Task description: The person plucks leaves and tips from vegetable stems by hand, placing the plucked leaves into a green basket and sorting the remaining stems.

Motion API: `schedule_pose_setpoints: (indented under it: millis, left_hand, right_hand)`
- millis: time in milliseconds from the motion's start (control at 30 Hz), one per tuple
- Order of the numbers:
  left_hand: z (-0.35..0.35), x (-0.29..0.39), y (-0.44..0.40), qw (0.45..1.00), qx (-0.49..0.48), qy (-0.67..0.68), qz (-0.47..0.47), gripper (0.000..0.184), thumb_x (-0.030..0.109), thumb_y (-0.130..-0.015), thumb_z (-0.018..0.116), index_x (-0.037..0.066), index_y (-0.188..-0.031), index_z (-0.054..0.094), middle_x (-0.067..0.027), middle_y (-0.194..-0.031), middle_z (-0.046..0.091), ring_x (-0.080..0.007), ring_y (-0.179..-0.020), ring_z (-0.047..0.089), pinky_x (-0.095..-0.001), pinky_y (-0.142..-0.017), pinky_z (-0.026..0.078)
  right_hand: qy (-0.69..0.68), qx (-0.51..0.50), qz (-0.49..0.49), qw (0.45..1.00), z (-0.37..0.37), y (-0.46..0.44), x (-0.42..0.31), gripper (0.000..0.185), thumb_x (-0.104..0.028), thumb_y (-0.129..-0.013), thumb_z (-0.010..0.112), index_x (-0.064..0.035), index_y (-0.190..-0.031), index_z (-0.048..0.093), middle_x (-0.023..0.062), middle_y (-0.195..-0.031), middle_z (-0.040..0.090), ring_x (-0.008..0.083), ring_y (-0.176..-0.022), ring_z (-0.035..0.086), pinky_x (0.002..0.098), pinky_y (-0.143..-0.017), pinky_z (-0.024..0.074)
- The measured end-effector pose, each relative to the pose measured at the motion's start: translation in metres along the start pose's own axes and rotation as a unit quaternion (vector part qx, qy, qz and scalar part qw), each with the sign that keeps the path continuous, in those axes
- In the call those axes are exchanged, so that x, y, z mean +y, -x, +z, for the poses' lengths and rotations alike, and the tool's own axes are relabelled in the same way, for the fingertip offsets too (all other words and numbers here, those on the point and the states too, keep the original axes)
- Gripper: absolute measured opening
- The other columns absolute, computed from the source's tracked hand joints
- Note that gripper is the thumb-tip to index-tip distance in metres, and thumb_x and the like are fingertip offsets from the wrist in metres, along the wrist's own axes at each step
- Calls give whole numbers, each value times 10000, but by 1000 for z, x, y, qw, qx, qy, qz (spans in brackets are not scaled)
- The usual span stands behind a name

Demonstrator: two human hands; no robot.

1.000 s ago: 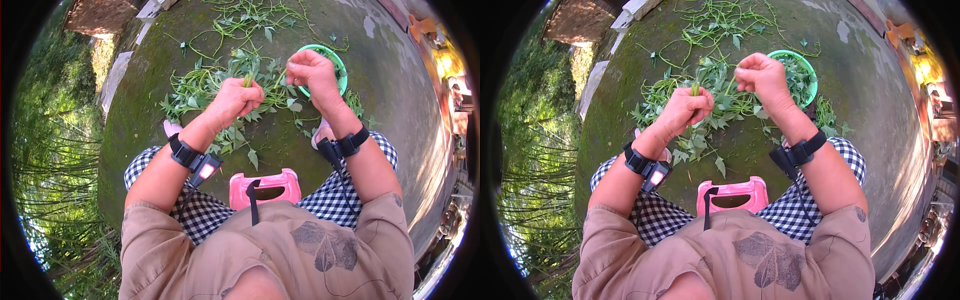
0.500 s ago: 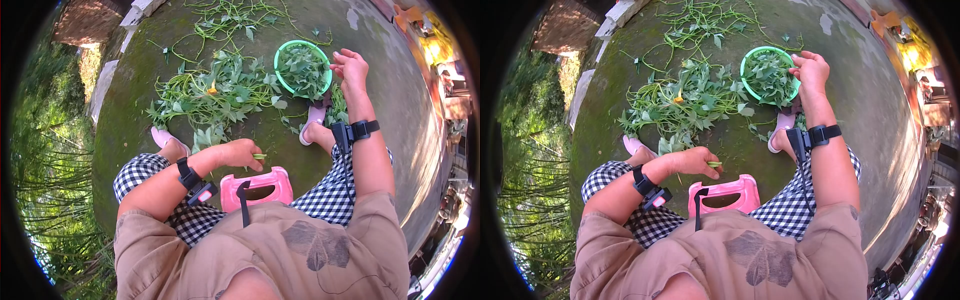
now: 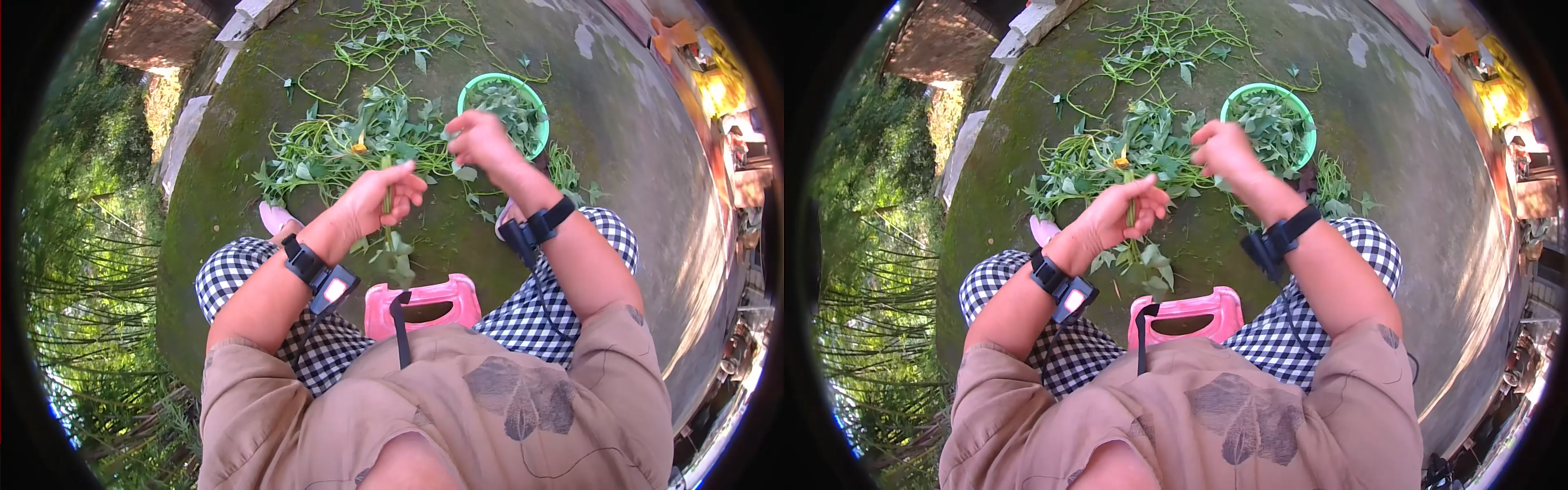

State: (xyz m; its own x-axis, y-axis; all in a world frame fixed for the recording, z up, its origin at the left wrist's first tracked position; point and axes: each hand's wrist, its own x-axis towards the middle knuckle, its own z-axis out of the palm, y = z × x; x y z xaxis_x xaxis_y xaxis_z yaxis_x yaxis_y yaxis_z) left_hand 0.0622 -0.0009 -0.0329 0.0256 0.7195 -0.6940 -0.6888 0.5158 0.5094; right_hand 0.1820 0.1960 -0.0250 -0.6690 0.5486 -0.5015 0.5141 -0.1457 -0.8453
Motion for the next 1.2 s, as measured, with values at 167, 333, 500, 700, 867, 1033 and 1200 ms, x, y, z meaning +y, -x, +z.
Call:
schedule_pose_setpoints:
  millis: [167, 333, 500, 700, 867, 1033, 1200]
  left_hand:
    - [-18, 15, 36, 979, -34, 173, 104, 483, 448, -996, 451, 7, -939, 640, -106, -803, 652, -132, -523, 510, -230, -367, 309]
    - [-25, -2, 69, 950, -51, 243, 190, 394, 379, -993, 489, 14, -982, 634, -120, -895, 664, -154, -639, 574, -252, -441, 380]
    - [8, -12, 80, 972, 23, 97, 214, 292, 286, -961, 549, 25, -1056, 637, -109, -905, 672, -185, -775, 641, -328, -605, 509]
    - [11, -17, 85, 970, 111, -46, 210, 286, 270, -956, 545, 15, -1010, 661, -86, -909, 679, -188, -827, 638, -342, -729, 514]
    - [-2, 17, 86, 960, 95, -11, 264, 247, 214, -972, 531, -1, -987, 654, -104, -891, 683, -180, -799, 643, -315, -727, 513]
    - [-4, 45, 72, 952, 110, -58, 278, 253, 206, -990, 501, -9, -1032, 627, -83, -799, 660, -177, -732, 629, -328, -695, 520]
    - [-24, 59, 52, 941, 194, 13, 277, 262, 167, -986, 475, -23, -1118, 598, -25, -677, 553, -139, -612, 549, -309, -600, 498]
  right_hand:
    - [-81, -290, -3, 954, 71, 56, 31, 470, -21, -715, 697, 9, -1179, 622, 122, -992, 668, 197, -872, 634, 329, -785, 520]
    - [-112, -279, 53, 952, 112, 128, 19, 179, -187, -902, 614, -41, -974, 688, -10, -790, 638, 57, -670, 528, 219, -589, 407]
    - [-125, -150, -3, 981, 114, 153, 21, 147, -184, -912, 610, -62, -891, 690, -42, -690, 572, 32, -573, 451, 202, -510, 339]
    - [-151, -89, -41, 984, 97, 126, 8, 120, -136, -882, 642, -26, -871, 689, -24, -684, 581, 60, -587, 502, 227, -541, 402]
    - [-88, -97, -92, 987, 86, 95, -25, 130, -134, -888, 643, -35, -950, 700, -8, -725, 636, 71, -613, 581, 203, -550, 439]
    - [59, -72, -230, 969, 78, 54, -35, 127, -107, -857, 635, -3, -879, 703, 6, -652, 612, 75, -582, 560, 248, -528, 437]
    - [-28, -32, -145, 988, 55, 33, -53, 128, -76, -863, 609, -1, -922, 694, -3, -662, 606, 67, -562, 530, 224, -521, 422]
